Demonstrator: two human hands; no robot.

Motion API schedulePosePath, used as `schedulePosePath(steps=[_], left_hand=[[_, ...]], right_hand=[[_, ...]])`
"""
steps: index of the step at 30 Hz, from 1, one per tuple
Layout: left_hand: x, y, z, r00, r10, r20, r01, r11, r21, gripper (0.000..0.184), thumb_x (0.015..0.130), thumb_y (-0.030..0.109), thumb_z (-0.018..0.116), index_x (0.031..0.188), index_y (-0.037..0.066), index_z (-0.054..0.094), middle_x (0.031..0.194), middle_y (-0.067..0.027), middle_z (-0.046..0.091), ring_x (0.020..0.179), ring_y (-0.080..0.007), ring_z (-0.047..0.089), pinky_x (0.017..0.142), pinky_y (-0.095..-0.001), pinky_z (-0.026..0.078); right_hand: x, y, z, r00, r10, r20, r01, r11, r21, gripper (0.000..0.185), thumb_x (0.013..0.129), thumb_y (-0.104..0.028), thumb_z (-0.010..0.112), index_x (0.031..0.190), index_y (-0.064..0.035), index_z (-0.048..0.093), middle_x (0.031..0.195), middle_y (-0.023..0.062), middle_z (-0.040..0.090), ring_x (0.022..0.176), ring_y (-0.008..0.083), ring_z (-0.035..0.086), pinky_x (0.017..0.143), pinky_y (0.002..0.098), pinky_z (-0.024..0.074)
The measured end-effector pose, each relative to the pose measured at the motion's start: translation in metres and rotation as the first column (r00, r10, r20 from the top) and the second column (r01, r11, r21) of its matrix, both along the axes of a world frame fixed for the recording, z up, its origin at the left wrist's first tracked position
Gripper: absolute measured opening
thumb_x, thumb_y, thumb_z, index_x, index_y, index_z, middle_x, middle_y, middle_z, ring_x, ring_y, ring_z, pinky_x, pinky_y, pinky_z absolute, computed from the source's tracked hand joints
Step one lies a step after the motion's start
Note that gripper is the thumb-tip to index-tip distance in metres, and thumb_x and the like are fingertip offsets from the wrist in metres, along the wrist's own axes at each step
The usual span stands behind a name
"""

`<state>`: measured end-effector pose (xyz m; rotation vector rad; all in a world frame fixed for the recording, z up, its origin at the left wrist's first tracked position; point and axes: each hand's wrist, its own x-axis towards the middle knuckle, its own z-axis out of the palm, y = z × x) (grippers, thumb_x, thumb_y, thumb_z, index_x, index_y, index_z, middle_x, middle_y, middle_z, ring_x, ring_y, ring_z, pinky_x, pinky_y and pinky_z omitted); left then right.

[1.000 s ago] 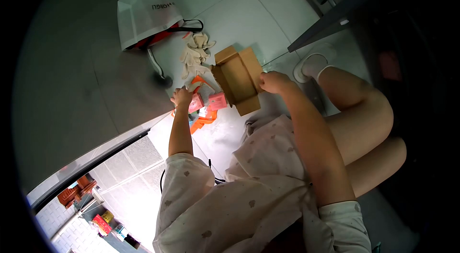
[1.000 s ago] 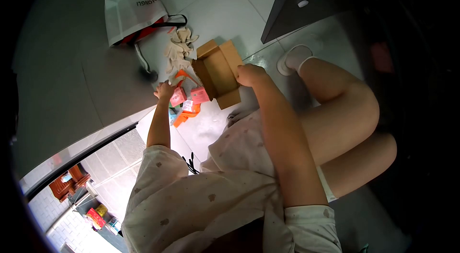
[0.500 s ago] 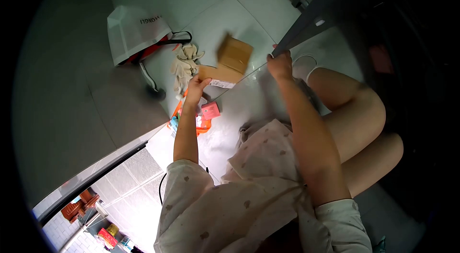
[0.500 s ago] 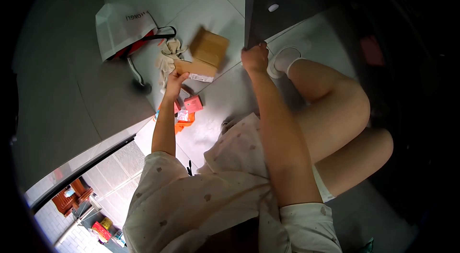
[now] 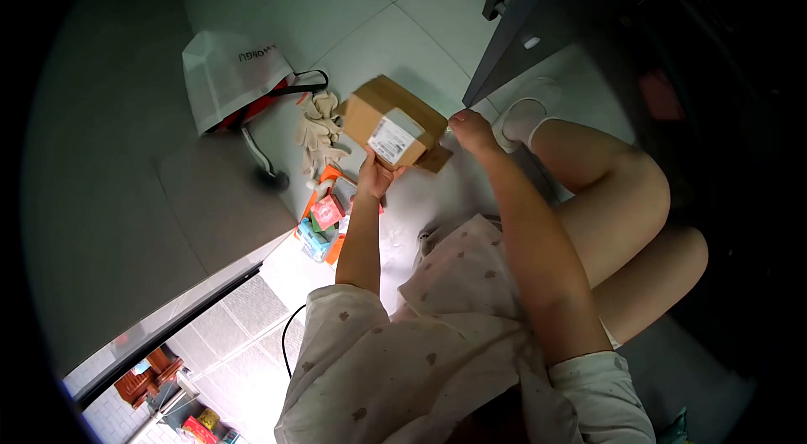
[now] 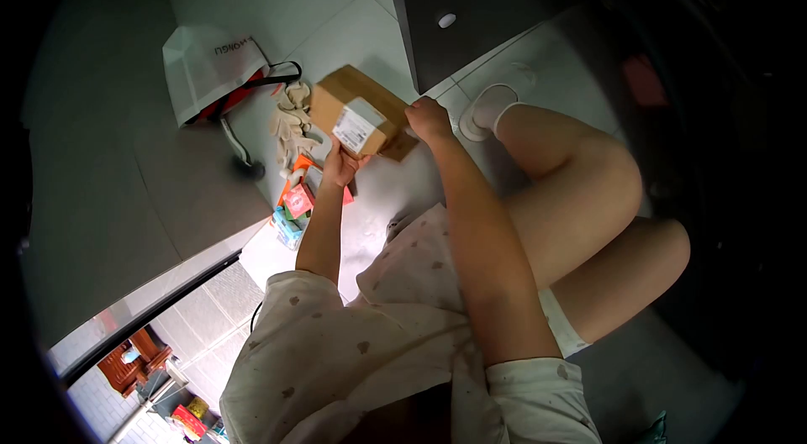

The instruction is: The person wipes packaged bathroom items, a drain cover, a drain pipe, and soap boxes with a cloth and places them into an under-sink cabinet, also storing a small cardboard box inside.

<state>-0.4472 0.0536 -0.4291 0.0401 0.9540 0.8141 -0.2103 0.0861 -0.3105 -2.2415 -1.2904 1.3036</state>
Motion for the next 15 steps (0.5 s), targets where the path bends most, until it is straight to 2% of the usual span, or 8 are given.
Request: schedulePosePath(steps=[1,3,5,7,9,11,14,15], left_hand=[[0.0,0.001,0.003,0.979,0.12,0.167,-0.143,0.981,0.133,0.051,0.087,0.049,0.032,0.124,0.014,0.032,0.124,-0.0097,0.041,0.107,-0.0329,0.045,0.08,-0.0572,0.039],[-0.002,0.001,0.003,0.975,0.173,0.142,-0.185,0.98,0.072,0.048,0.087,0.048,0.033,0.122,0.014,0.034,0.121,-0.0094,0.044,0.105,-0.0317,0.047,0.08,-0.0552,0.039],[-0.004,0.001,0.007,0.87,-0.109,-0.481,-0.005,0.973,-0.229,0.047,0.088,0.046,0.034,0.121,0.013,0.034,0.119,-0.0094,0.046,0.103,-0.0282,0.049,0.083,-0.0474,0.041],[-0.011,0.007,0.038,0.851,-0.129,-0.509,0.033,0.98,-0.194,0.044,0.088,0.045,0.034,0.12,0.013,0.036,0.116,-0.0087,0.048,0.102,-0.0241,0.05,0.084,-0.0405,0.042],[-0.032,0.009,0.048,0.942,0.127,-0.311,-0.035,0.958,0.285,0.044,0.089,0.043,0.035,0.12,0.011,0.038,0.117,-0.0088,0.048,0.103,-0.024,0.05,0.086,-0.042,0.042],[-0.049,0.003,0.097,0.974,0.221,-0.046,-0.18,0.883,0.434,0.045,0.09,0.04,0.033,0.121,0.008,0.038,0.119,-0.0091,0.047,0.106,-0.0245,0.049,0.089,-0.043,0.04],[-0.083,-0.01,0.136,0.959,0.28,0.046,-0.27,0.851,0.45,0.045,0.091,0.036,0.03,0.122,0.004,0.037,0.122,-0.0101,0.045,0.109,-0.0251,0.046,0.093,-0.0432,0.038],[-0.09,-0.016,0.151,0.969,0.185,0.163,-0.244,0.823,0.514,0.041,0.091,0.031,0.034,0.12,0.002,0.038,0.118,-0.0105,0.048,0.105,-0.0238,0.049,0.088,-0.0403,0.042]], right_hand=[[0.001,0.001,0.0,0.999,-0.016,-0.045,0.014,0.999,-0.032,0.033,0.074,-0.025,0.049,0.099,-0.0045,0.056,0.101,0.0149,0.058,0.097,0.0302,0.053,0.082,0.0363,0.0428],[0.0,0.0,-0.003,0.995,-0.029,-0.096,0.023,0.998,-0.062,0.032,0.075,-0.024,0.048,0.099,-0.0046,0.056,0.101,0.0145,0.058,0.097,0.0298,0.054,0.082,0.0364,0.0429],[0.0,-0.001,-0.004,0.974,0.206,0.099,-0.202,0.978,-0.05,0.031,0.076,-0.023,0.047,0.1,-0.0055,0.056,0.102,0.0139,0.058,0.097,0.0291,0.054,0.082,0.0372,0.0433],[-0.008,-0.01,0.017,0.969,0.206,0.133,-0.196,0.977,-0.089,0.029,0.077,-0.02,0.045,0.1,-0.0064,0.057,0.101,0.014,0.058,0.097,0.0291,0.054,0.082,0.0377,0.0436],[-0.014,-0.016,0.034,0.887,0.402,0.226,-0.376,0.914,-0.152,0.028,0.078,-0.022,0.045,0.093,-0.0024,0.058,0.093,0.0153,0.06,0.091,0.0298,0.056,0.077,0.0389,0.0446],[-0.021,-0.016,0.064,0.829,0.524,0.197,-0.482,0.847,-0.226,0.031,0.079,-0.023,0.045,0.097,-0.0016,0.056,0.095,0.0157,0.06,0.089,0.0297,0.057,0.076,0.0393,0.0453],[-0.026,-0.008,0.076,0.515,0.854,-0.07,-0.815,0.464,-0.347,0.036,0.08,-0.024,0.044,0.109,-0.0019,0.05,0.103,0.0129,0.056,0.088,0.0232,0.056,0.07,0.0352,0.0473],[-0.021,-0.017,0.098,0.633,0.748,-0.201,-0.774,0.604,-0.188,0.037,0.082,-0.024,0.042,0.111,-0.0028,0.049,0.104,0.0115,0.055,0.089,0.0217,0.055,0.07,0.0347,0.0472]])
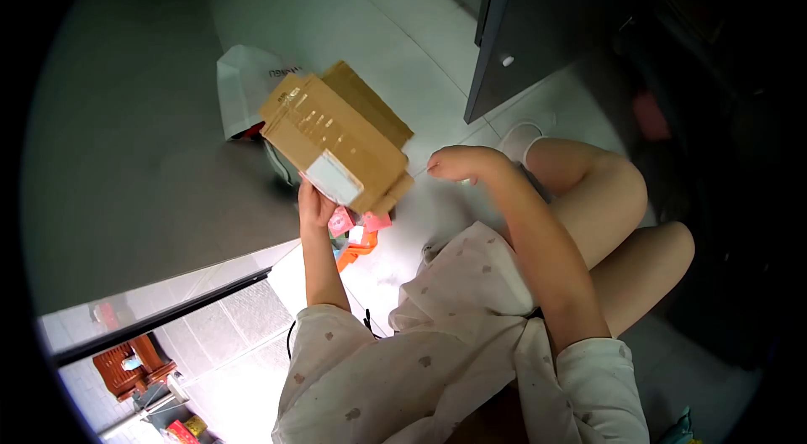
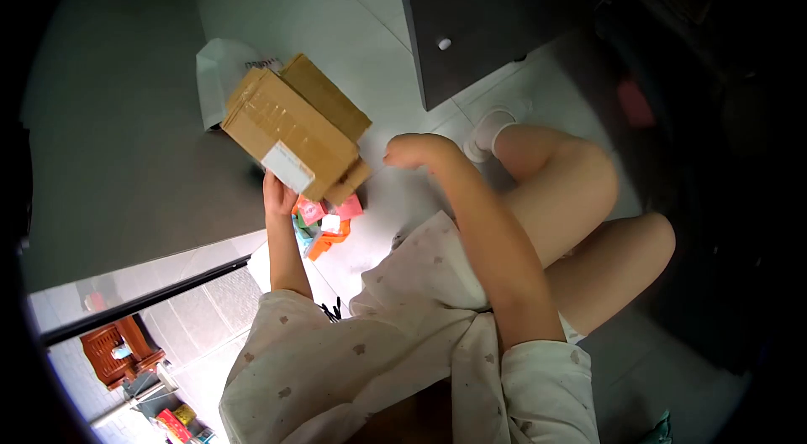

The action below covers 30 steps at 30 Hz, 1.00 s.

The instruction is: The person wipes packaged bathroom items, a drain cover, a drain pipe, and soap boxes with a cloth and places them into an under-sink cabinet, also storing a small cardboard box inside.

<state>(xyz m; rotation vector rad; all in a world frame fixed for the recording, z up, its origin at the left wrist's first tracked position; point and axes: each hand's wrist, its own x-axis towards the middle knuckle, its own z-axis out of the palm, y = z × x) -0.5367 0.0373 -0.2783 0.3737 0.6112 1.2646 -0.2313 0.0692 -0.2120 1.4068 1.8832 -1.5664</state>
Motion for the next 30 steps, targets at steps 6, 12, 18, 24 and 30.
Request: schedulePosePath(steps=[6,12,18,24,30], left_hand=[[0.03,-0.029,0.115,0.991,-0.047,-0.125,0.074,0.974,0.215,0.035,0.088,0.022,0.046,0.114,-0.002,0.043,0.108,-0.0132,0.053,0.095,-0.0221,0.055,0.077,-0.0329,0.049],[0.146,-0.091,0.243,0.963,-0.265,-0.045,0.266,0.914,0.308,0.042,0.087,0.021,0.047,0.121,0.0,0.031,0.114,-0.0115,0.049,0.097,-0.0203,0.054,0.078,-0.0339,0.048],[0.281,-0.081,0.316,0.787,-0.532,-0.312,0.616,0.656,0.436,0.044,0.083,0.016,0.054,0.12,0.003,0.034,0.113,-0.0111,0.049,0.101,-0.023,0.052,0.08,-0.0403,0.045],[0.425,-0.039,0.296,0.689,-0.454,-0.564,0.723,0.489,0.488,0.038,0.077,0.007,0.059,0.111,0.0,0.044,0.102,-0.0111,0.056,0.094,-0.0186,0.054,0.078,-0.0322,0.045],[0.534,-0.015,0.262,0.576,0.195,-0.794,0.653,0.474,0.59,0.042,0.077,0.005,0.054,0.117,0.002,0.043,0.102,-0.013,0.059,0.091,-0.0207,0.057,0.077,-0.0291,0.044]], right_hand=[[0.02,-0.049,0.147,0.506,-0.533,-0.678,0.449,0.834,-0.32,0.047,0.087,-0.032,0.041,0.125,-0.0032,0.037,0.119,0.0092,0.045,0.102,0.0185,0.049,0.08,0.0319,0.0427],[0.084,-0.15,0.2,0.287,-0.175,-0.942,0.778,0.615,0.123,0.075,0.074,-0.034,0.064,0.128,0.0013,0.026,0.117,0.0106,0.043,0.11,0.017,0.041,0.092,0.0289,0.0326],[0.189,-0.206,0.25,0.089,-0.331,-0.939,0.99,0.133,0.047,0.072,0.074,-0.035,0.065,0.127,-0.0003,0.03,0.118,0.0102,0.043,0.109,0.0176,0.042,0.093,0.0292,0.0311],[0.294,-0.23,0.218,0.152,-0.442,-0.884,0.978,-0.06,0.198,0.089,0.072,-0.03,0.067,0.134,-0.0006,0.011,0.114,0.0138,0.045,0.108,0.0201,0.042,0.095,0.0321,0.0289],[0.341,-0.176,0.173,0.101,-0.66,-0.744,0.856,-0.324,0.404,0.108,0.063,-0.022,0.073,0.134,0.0007,-0.005,0.125,0.0209,0.034,0.117,0.0258,0.035,0.096,0.0328,0.0294]])
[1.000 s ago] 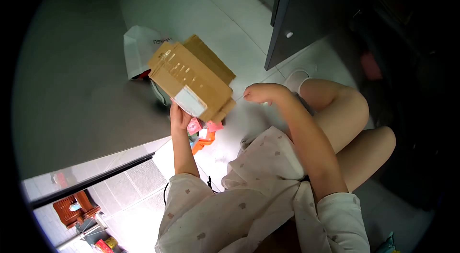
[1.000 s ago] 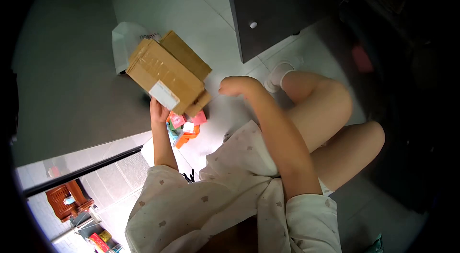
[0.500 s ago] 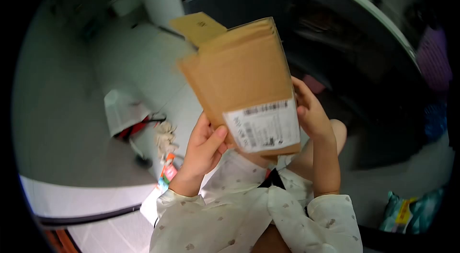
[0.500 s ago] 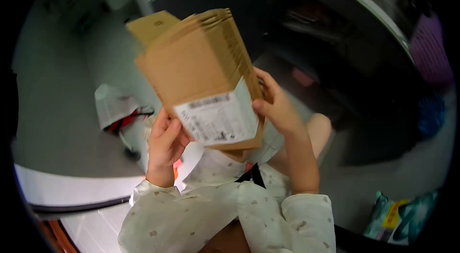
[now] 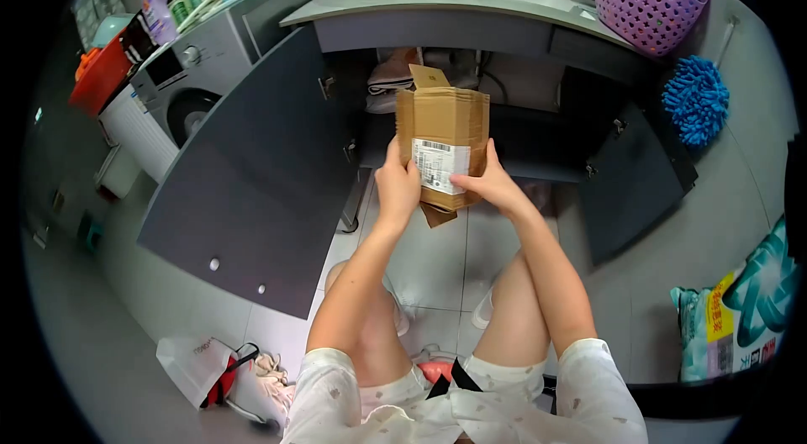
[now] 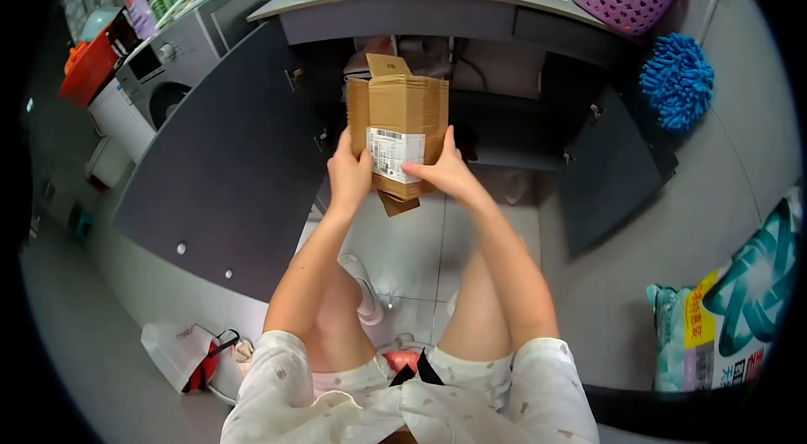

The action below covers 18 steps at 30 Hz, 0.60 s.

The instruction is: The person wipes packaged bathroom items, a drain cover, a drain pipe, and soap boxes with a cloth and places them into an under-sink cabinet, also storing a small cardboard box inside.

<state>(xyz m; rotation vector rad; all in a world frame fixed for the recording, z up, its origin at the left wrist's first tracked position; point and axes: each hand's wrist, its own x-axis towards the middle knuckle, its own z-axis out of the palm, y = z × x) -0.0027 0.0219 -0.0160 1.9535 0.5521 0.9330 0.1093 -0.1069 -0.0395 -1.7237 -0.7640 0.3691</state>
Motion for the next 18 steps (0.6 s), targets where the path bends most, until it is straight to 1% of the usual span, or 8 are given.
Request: schedulePosePath(steps=[3,6,7,11,14,15,16,18], left_hand=[[0.034,0.014,-0.02,0.978,-0.19,0.081,0.201,0.965,-0.17,0.05,0.083,0.016,0.051,0.129,0.009,0.033,0.12,-0.0146,0.048,0.106,-0.0203,0.049,0.087,-0.0301,0.038],[0.055,0.045,-0.034,0.726,-0.43,0.536,0.687,0.49,-0.538,0.049,0.088,0.019,0.046,0.133,0.012,0.028,0.134,-0.0085,0.032,0.115,-0.0181,0.039,0.093,-0.0297,0.033],[0.058,0.05,-0.03,0.725,-0.476,0.497,0.688,0.516,-0.509,0.048,0.088,0.012,0.045,0.132,0.008,0.027,0.129,-0.0098,0.039,0.112,-0.0173,0.042,0.091,-0.0293,0.035],[0.069,0.069,-0.038,0.788,-0.534,0.307,0.585,0.494,-0.643,0.052,0.081,0.008,0.057,0.128,0.006,0.035,0.106,-0.0093,0.055,0.096,-0.0176,0.052,0.086,-0.0286,0.039],[0.079,0.075,-0.045,0.789,-0.586,0.181,0.576,0.605,-0.551,0.03,0.075,0.008,0.061,0.105,0.003,0.054,0.091,-0.0073,0.061,0.08,-0.0188,0.058,0.073,-0.0286,0.045],[0.08,0.068,-0.041,0.888,-0.414,-0.201,0.384,0.907,-0.17,0.021,0.072,0.007,0.062,0.091,0.004,0.054,0.087,-0.0074,0.061,0.077,-0.0218,0.059,0.067,-0.0304,0.046],[0.081,0.063,-0.041,0.897,-0.054,-0.438,0.214,0.921,0.324,0.013,0.069,0.006,0.063,0.077,0.004,0.054,0.083,-0.0075,0.061,0.073,-0.0247,0.059,0.062,-0.0321,0.046],[0.086,0.061,-0.058,0.959,-0.015,-0.282,0.174,0.817,0.549,0.016,0.062,0.006,0.064,0.069,0.005,0.05,0.077,-0.0078,0.058,0.071,-0.0275,0.056,0.057,-0.0343,0.045]], right_hand=[[0.011,0.024,-0.024,0.986,-0.168,0.019,0.168,0.965,-0.203,0.106,0.066,-0.023,0.07,0.13,0.0075,-0.009,0.13,0.0226,0.028,0.12,0.0274,0.031,0.097,0.0332,0.028],[0.034,0.029,-0.036,0.999,-0.018,-0.026,0.019,0.997,0.071,0.102,0.07,-0.019,0.066,0.131,0.0032,-0.013,0.132,0.0214,0.025,0.12,0.0279,0.031,0.097,0.0327,0.0286],[0.026,0.026,-0.017,0.979,0.027,-0.202,-0.001,0.992,0.127,0.101,0.071,-0.016,0.064,0.132,-0.0009,-0.014,0.133,0.0206,0.025,0.12,0.0277,0.031,0.097,0.0332,0.029],[0.045,0.035,-0.053,0.994,0.093,-0.052,-0.09,0.995,0.045,0.097,0.071,-0.02,0.065,0.134,-0.0013,-0.007,0.132,0.0215,0.025,0.119,0.0288,0.033,0.097,0.0345,0.0294],[0.056,0.036,-0.052,0.995,0.06,0.077,-0.04,0.969,-0.242,0.087,0.068,-0.019,0.065,0.133,0.0008,0.012,0.13,0.0232,0.028,0.12,0.0291,0.032,0.096,0.036,0.0301],[0.058,0.034,-0.058,0.947,-0.125,0.297,0.181,0.968,-0.171,0.07,0.067,-0.018,0.064,0.126,0.0019,0.032,0.125,0.0205,0.036,0.113,0.0279,0.04,0.09,0.0348,0.0368],[0.049,0.032,-0.045,0.904,-0.331,0.269,0.348,0.938,-0.015,0.045,0.069,-0.009,0.06,0.111,0.0016,0.048,0.111,0.0162,0.048,0.097,0.0265,0.051,0.079,0.0325,0.0429],[0.044,0.015,-0.032,0.658,-0.429,0.619,0.28,0.902,0.328,0.025,0.066,0.001,0.054,0.091,-0.0003,0.055,0.094,0.015,0.054,0.08,0.0286,0.052,0.072,0.0335,0.043]])
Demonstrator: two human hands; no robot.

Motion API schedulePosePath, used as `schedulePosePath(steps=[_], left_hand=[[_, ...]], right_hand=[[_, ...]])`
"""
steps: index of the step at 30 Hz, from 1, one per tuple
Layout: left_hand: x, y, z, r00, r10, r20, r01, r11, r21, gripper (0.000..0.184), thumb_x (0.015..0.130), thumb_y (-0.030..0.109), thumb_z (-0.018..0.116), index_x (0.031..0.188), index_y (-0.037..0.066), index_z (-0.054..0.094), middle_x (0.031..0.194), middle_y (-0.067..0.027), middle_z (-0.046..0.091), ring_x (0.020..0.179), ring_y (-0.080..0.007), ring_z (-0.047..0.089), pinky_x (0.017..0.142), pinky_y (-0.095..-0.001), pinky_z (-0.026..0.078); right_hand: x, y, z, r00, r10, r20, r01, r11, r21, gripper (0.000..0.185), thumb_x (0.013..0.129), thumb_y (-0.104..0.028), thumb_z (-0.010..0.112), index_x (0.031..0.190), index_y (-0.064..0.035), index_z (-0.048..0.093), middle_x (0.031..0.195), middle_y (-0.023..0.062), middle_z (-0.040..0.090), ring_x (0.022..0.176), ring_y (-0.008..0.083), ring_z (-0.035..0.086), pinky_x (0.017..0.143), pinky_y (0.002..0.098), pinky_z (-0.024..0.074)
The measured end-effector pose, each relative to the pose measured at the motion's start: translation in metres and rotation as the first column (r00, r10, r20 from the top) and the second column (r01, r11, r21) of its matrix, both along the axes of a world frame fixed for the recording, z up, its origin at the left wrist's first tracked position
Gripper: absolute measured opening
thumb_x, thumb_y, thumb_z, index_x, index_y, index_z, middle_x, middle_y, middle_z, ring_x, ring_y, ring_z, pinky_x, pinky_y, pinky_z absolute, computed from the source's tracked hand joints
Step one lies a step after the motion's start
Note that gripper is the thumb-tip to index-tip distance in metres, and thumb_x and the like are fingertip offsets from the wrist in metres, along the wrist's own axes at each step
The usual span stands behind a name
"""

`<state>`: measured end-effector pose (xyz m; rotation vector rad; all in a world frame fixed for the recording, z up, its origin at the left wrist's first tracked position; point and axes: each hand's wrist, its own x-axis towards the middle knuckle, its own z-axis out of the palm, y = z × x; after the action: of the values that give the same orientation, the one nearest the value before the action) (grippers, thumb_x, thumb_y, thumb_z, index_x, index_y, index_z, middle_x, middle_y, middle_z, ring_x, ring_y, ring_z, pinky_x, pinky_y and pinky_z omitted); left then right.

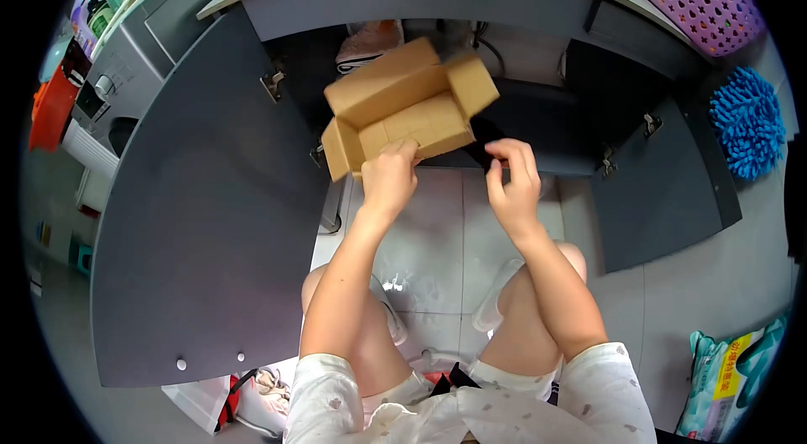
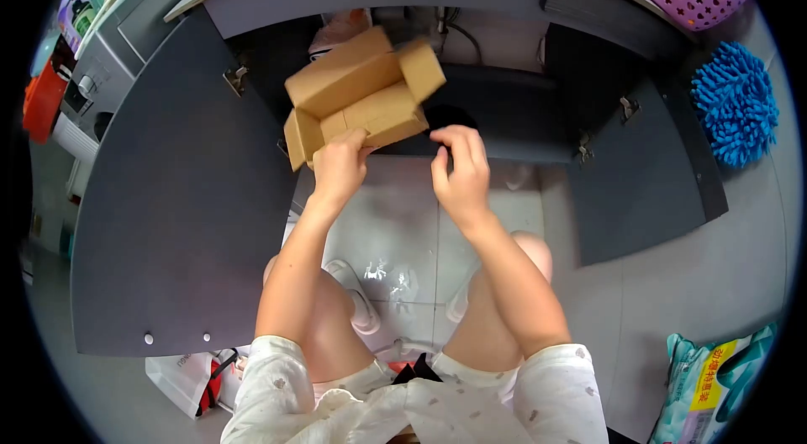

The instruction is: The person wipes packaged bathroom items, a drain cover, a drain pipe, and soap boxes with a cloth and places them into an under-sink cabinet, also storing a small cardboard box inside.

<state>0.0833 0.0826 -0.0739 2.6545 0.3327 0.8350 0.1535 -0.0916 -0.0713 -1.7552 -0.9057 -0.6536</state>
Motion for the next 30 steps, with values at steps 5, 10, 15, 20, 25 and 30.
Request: schedulePosePath(steps=[5,10,15,20,25,30], left_hand=[[0.008,-0.019,-0.01,0.968,-0.241,0.065,0.194,0.891,0.409,0.011,0.059,0.005,0.056,0.067,0.01,0.051,0.064,-0.0026,0.05,0.062,-0.0204,0.052,0.051,-0.0312,0.041],[0.0,-0.033,-0.016,0.941,-0.326,0.085,0.241,0.827,0.508,0.008,0.063,0.009,0.053,0.07,0.012,0.052,0.063,0.0012,0.048,0.06,-0.0159,0.05,0.051,-0.0277,0.039],[-0.003,-0.033,-0.022,0.9,-0.436,0.011,0.395,0.825,0.403,0.012,0.063,0.013,0.058,0.072,0.009,0.051,0.071,-0.0035,0.049,0.069,-0.0195,0.049,0.06,-0.0308,0.043],[-0.014,-0.021,-0.001,0.908,-0.271,0.319,0.229,0.96,0.164,0.039,0.063,0.015,0.07,0.095,0.0,0.053,0.103,-0.0157,0.046,0.094,-0.0333,0.043,0.084,-0.0403,0.035],[-0.016,0.0,-0.012,0.957,0.092,0.275,-0.061,0.991,-0.118,0.039,0.068,0.009,0.067,0.1,-0.003,0.049,0.097,-0.014,0.049,0.087,-0.0272,0.048,0.077,-0.0349,0.041],[-0.015,0.008,-0.011,0.982,0.077,0.174,-0.007,0.928,-0.373,0.041,0.068,0.003,0.066,0.103,-0.004,0.046,0.091,-0.0119,0.055,0.077,-0.0189,0.055,0.071,-0.0283,0.046]], right_hand=[[-0.018,0.0,0.003,0.945,-0.316,0.079,0.324,0.882,-0.341,0.068,0.072,-0.012,0.056,0.129,0.0032,0.022,0.13,0.0231,0.028,0.123,0.0383,0.023,0.102,0.0401,0.0206],[0.013,-0.005,-0.02,0.744,-0.184,-0.642,0.149,0.983,-0.11,0.061,0.078,-0.016,0.053,0.127,0.0039,0.025,0.121,0.0257,0.041,0.11,0.0364,0.043,0.09,0.0342,0.0371],[0.025,-0.013,-0.019,0.715,-0.26,-0.649,0.179,0.966,-0.189,0.031,0.08,-0.011,0.046,0.11,-0.0056,0.051,0.092,0.022,0.058,0.093,0.0369,0.053,0.079,0.0409,0.0423],[0.025,-0.019,-0.016,0.781,-0.354,-0.515,0.258,0.933,-0.249,0.037,0.079,-0.003,0.044,0.116,-0.004,0.047,0.094,0.0243,0.056,0.092,0.0386,0.052,0.079,0.0423,0.0425],[0.021,-0.019,-0.019,0.779,-0.353,-0.519,0.246,0.932,-0.265,0.036,0.079,-0.003,0.044,0.115,-0.0038,0.047,0.096,0.0233,0.056,0.092,0.0381,0.053,0.08,0.0412,0.0426],[0.022,-0.019,-0.022,0.773,-0.263,-0.578,0.216,0.965,-0.15,0.034,0.079,-0.005,0.046,0.113,-0.0035,0.049,0.097,0.022,0.057,0.093,0.0374,0.053,0.081,0.0395,0.0421]])
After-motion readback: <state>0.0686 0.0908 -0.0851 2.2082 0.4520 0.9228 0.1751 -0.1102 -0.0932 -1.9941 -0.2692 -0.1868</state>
